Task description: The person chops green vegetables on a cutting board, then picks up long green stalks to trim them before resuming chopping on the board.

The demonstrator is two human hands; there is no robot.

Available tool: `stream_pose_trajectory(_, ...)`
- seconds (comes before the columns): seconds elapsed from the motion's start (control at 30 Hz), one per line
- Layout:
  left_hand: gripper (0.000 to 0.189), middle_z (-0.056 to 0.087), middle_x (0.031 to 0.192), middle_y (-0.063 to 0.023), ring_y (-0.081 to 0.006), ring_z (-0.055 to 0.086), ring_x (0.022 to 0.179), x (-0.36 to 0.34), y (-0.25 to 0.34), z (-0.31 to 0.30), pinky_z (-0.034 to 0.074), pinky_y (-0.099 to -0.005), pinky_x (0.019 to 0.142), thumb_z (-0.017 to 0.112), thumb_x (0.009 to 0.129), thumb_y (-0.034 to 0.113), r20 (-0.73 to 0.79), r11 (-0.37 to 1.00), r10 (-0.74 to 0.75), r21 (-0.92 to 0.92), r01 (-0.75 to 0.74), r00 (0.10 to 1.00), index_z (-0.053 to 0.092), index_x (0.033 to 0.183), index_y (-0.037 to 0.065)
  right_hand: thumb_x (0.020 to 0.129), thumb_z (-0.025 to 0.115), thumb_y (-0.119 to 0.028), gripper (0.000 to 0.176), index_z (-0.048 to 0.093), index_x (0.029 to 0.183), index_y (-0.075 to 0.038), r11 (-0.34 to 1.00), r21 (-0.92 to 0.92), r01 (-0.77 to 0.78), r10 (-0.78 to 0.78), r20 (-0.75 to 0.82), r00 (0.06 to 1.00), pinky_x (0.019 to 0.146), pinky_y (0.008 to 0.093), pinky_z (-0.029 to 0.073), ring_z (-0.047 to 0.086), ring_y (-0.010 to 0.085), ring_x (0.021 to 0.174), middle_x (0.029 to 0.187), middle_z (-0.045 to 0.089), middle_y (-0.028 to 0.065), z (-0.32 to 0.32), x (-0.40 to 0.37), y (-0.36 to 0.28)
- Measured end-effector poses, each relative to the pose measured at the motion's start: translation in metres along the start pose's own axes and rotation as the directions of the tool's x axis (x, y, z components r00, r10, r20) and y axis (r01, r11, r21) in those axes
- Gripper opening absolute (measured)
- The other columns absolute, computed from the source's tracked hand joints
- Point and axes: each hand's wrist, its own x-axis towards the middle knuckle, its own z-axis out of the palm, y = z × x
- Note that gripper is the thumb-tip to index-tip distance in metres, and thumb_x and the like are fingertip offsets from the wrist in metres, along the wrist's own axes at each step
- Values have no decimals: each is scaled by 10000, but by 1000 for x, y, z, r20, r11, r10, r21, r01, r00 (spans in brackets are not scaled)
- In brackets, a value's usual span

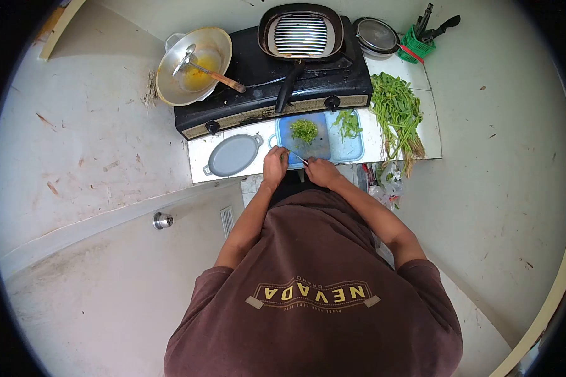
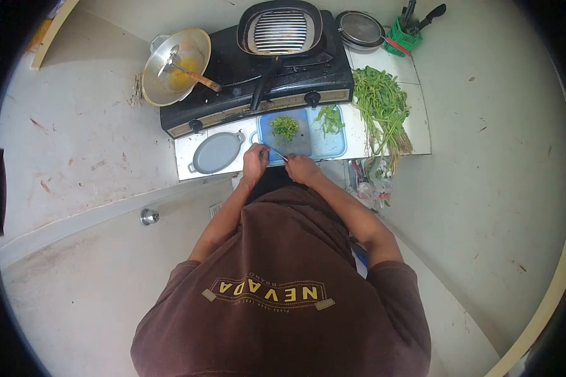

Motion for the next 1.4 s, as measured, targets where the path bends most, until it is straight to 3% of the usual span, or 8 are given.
stream_pose_trajectory(0.33, 69, 645, 881, -194, -388, 659, 823, -2, -2, 5, 523, -453, 752, 673, 864, -10, -50, 997, -67, -43, 65, 997, 721, 913, -3, 1016, 521, -274, 369, 614, 975, 81, 1000, -22, -1, 1, 5, 1000, 704, 540, 576, 699, 475, 768, 801, 691, 298, 0, -5, 2)
stream_pose_trajectory(0.77, 70, 646, 854, -185, -366, 658, 777, 1, -3, 8, 518, -445, 735, 674, 868, 2, -51, 992, -114, -54, 111, 992, 722, 919, 6, 1041, 487, -304, 419, 605, 1007, 97, 997, -34, -63, 65, 64, 996, 754, 540, 576, 704, 475, 837, 864, 693, 320, -1, -5, 4)
stream_pose_trajectory(0.93, 79, 649, 858, -191, -377, 663, 786, -1, -2, 5, 525, -448, 748, 667, 877, 13, -38, 995, -90, -56, 88, 995, 722, 932, 0, 1045, 480, -311, 434, 607, 1019, 102, 996, 5, -87, 86, 69, 994, 758, 549, 571, 694, 492, 825, 863, 685, 340, -8, -7, 0)
stream_pose_trajectory(1.23, 91, 656, 898, -198, -398, 659, 856, -5, -4, 6, 531, -462, 793, 646, 884, 10, -36, 1000, -20, 2, 20, 999, 718, 933, -19, 1042, 484, -306, 457, 607, 1081, 132, 1000, -11, 28, -27, 54, 998, 722, 546, 572, 695, 479, 760, 790, 682, 317, -4, -14, 0)
stream_pose_trajectory(1.4, 88, 659, 900, -192, -395, 658, 869, -4, -3, 4, 532, -461, 806, 651, 877, 2, -21, 1000, -11, 10, 11, 1000, 716, 932, -22, 1032, 500, -292, 441, 599, 1088, 134, 999, -27, -16, 18, 55, 998, 715, 537, 574, 702, 466, 768, 805, 691, 301, 3, -8, -2)
